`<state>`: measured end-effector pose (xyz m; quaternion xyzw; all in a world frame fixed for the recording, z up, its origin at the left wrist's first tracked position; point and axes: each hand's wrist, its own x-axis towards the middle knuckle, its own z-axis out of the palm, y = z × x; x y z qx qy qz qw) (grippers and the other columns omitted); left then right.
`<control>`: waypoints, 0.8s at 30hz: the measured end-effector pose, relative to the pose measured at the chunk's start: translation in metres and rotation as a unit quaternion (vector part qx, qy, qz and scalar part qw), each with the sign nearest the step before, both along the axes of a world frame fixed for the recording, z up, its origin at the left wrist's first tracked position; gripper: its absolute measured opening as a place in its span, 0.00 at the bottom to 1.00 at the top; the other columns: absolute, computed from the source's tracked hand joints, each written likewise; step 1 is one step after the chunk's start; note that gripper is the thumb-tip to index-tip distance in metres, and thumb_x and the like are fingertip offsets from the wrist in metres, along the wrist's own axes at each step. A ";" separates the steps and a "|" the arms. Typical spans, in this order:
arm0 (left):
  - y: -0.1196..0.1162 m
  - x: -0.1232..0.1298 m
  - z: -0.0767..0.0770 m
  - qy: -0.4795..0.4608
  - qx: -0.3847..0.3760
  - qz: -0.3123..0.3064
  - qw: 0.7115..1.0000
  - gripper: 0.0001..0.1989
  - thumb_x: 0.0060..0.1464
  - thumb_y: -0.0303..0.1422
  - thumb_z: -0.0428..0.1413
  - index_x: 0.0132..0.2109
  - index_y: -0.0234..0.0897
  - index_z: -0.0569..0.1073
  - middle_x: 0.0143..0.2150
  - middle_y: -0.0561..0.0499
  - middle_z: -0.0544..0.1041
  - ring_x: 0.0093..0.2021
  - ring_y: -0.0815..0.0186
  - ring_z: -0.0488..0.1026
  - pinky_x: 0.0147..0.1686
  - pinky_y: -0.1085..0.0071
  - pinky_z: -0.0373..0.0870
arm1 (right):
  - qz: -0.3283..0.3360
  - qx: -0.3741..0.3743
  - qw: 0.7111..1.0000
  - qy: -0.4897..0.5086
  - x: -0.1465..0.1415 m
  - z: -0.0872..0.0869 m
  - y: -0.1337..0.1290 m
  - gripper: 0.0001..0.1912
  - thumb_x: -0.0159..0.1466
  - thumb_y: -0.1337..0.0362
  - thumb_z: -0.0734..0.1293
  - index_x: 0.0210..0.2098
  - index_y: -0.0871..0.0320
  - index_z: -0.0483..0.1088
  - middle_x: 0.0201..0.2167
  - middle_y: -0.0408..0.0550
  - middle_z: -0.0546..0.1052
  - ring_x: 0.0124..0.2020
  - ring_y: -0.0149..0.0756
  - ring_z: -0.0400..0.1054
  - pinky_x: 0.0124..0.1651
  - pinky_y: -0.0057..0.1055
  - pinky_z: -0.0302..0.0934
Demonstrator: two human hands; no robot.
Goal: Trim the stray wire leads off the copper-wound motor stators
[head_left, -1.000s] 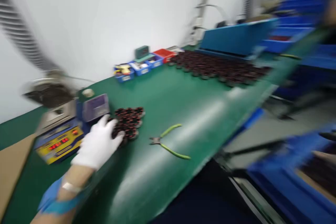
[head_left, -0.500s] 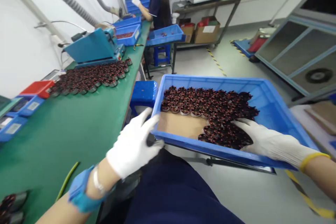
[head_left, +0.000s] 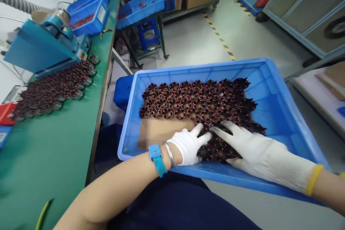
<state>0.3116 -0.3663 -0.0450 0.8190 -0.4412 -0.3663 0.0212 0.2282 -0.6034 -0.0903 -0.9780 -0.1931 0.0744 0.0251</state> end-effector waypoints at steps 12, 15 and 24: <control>-0.016 0.001 0.007 0.071 0.027 0.050 0.996 0.32 0.60 0.45 0.58 0.70 0.52 0.65 0.78 0.38 0.51 0.64 0.38 0.69 0.49 0.49 0.79 | -0.004 0.036 0.994 0.101 -0.001 0.004 -0.026 0.49 0.51 0.64 0.72 0.72 0.40 0.62 0.71 0.57 0.65 0.48 0.56 0.78 0.32 0.40 0.76; -0.026 -0.002 0.008 0.064 0.047 0.086 0.993 0.25 0.62 0.42 0.56 0.65 0.47 0.71 0.77 0.38 0.52 0.64 0.40 0.69 0.50 0.51 0.79 | 0.006 0.030 0.996 0.078 -0.003 0.003 -0.021 0.47 0.54 0.64 0.71 0.73 0.44 0.62 0.71 0.60 0.65 0.54 0.60 0.75 0.36 0.43 0.77; -0.051 -0.017 0.016 -0.015 0.124 0.093 0.988 0.24 0.68 0.26 0.45 0.65 0.41 0.74 0.79 0.36 0.52 0.56 0.42 0.77 0.42 0.57 0.81 | 0.044 -0.014 0.997 0.060 -0.010 -0.010 -0.025 0.44 0.60 0.70 0.66 0.74 0.44 0.59 0.73 0.62 0.62 0.49 0.55 0.78 0.34 0.43 0.79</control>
